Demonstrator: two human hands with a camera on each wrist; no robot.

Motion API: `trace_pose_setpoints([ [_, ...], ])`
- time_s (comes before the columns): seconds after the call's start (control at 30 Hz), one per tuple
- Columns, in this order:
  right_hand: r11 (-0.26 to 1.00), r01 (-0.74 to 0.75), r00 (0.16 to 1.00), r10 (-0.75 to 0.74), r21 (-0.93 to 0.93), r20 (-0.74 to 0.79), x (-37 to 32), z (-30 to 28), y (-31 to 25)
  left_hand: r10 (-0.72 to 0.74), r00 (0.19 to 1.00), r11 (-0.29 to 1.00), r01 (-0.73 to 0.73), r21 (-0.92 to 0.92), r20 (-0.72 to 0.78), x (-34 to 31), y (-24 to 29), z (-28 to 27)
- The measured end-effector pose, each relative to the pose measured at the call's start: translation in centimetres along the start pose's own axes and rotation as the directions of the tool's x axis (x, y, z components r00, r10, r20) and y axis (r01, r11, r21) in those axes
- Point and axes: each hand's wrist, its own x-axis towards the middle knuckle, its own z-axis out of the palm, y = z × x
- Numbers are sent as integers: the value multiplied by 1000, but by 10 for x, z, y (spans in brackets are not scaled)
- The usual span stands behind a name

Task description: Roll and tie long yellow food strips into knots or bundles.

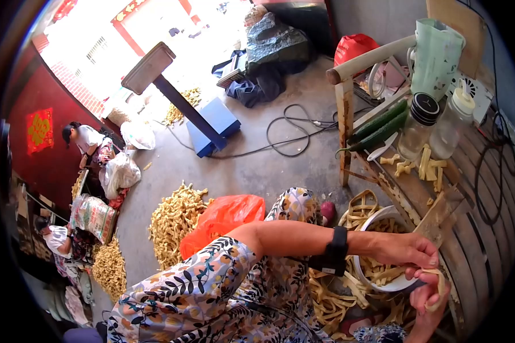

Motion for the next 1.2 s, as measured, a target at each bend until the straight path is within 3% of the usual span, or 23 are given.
trace_pose_setpoints([
  [0.03, 998, 16, 1000, -16, -61, 10, 4, 3, -6, -37, 999, 989, 35, -141, -9, -1, 0, 3],
  [0.1, 986, 9, 1000, -12, -169, -18, 8, 9, -10, -61, 998, 996, 62, -65, 20, 0, -12, -5],
  [0.13, 964, -76, 991, 44, -255, -130, 10, 5, -6, -104, 994, 993, 106, -52, 42, -2, -18, -12],
  [0.17, 921, -55, 988, -5, -385, -155, 11, 2, 0, -146, 987, 988, 149, -39, 63, -3, -25, -16],
  [0.23, 783, -23, 978, -112, -621, -178, 17, 10, 4, -231, 960, 920, 269, -287, 160, -8, -28, -8],
  [0.27, 790, -33, 967, -130, -612, -220, 16, 17, 2, -261, 941, 856, 329, -400, 216, -10, -31, -4],
  [0.37, 783, -323, 942, 214, -532, -257, 20, 33, -13, -222, 933, 794, 341, -503, 282, -8, -60, -11],
  [0.4, 772, -343, 938, 258, -535, -230, 21, 31, -9, -251, 942, 790, 332, -516, 221, -11, -56, -3],
  [0.5, 698, -91, 993, 7, -710, -120, 24, 22, 8, -249, 968, 918, 239, -317, 8, -6, -57, -10],
  [0.53, 478, -83, 988, -74, -874, -135, 25, 19, 6, -314, 949, 871, 272, -408, -38, -2, -63, -14],
  [0.63, -67, 4, 868, -496, -998, 37, 26, 13, 16, 7, 874, 1000, 7, 27, -486, 6, -57, -11],
  [0.67, -43, -6, 819, -573, -999, 20, 29, 17, 17, 152, 851, 977, -53, 206, -503, 8, -50, -8],
  [0.7, 143, -69, 864, -486, -987, -131, 29, 9, 22, 201, 843, 962, -73, 263, -499, 8, -46, -6],
  [0.77, 470, -234, 904, -218, -851, -369, 26, -16, 33, 294, 823, 923, -111, 369, -486, 6, -40, -2],
  [0.8, 701, -299, 896, -28, -647, -444, 27, -10, 25, 303, 832, 918, -123, 378, -465, 5, -39, -2],
  [0.93, 705, -440, 844, 114, -556, -524, 29, -4, 19, 315, 861, 875, -101, 473, -399, -2, -37, 1],
  [0.97, 706, -331, 899, 34, -626, -437, 29, -14, 26, 309, 870, 856, -77, 512, -385, -3, -36, 1],
  [1.03, 676, -106, 963, -113, -729, -244, 27, -33, 44, 448, 844, 629, -64, 774, -294, -2, -43, -2],
  [1.07, 611, -80, 953, -185, -787, -241, 28, -30, 47, 502, 834, 492, -56, 869, -230, -2, -48, -3],
  [1.1, 623, -1, 954, -235, -782, -188, 26, -50, 72, 487, 846, 475, -50, 879, -215, -1, -49, -6],
  [1.13, 858, -85, 873, -181, -507, -453, 30, -22, 69, 464, 863, 475, -52, 879, -200, 1, -52, -9],
  [1.17, 845, -84, 855, -211, -528, -474, 30, -12, 65, 434, 875, 528, -55, 848, -213, 2, -55, -11],
  [1.2, 755, -44, 870, -292, -655, -396, 31, -5, 58, 356, 891, 674, -35, 738, -283, 1, -53, -14],
])
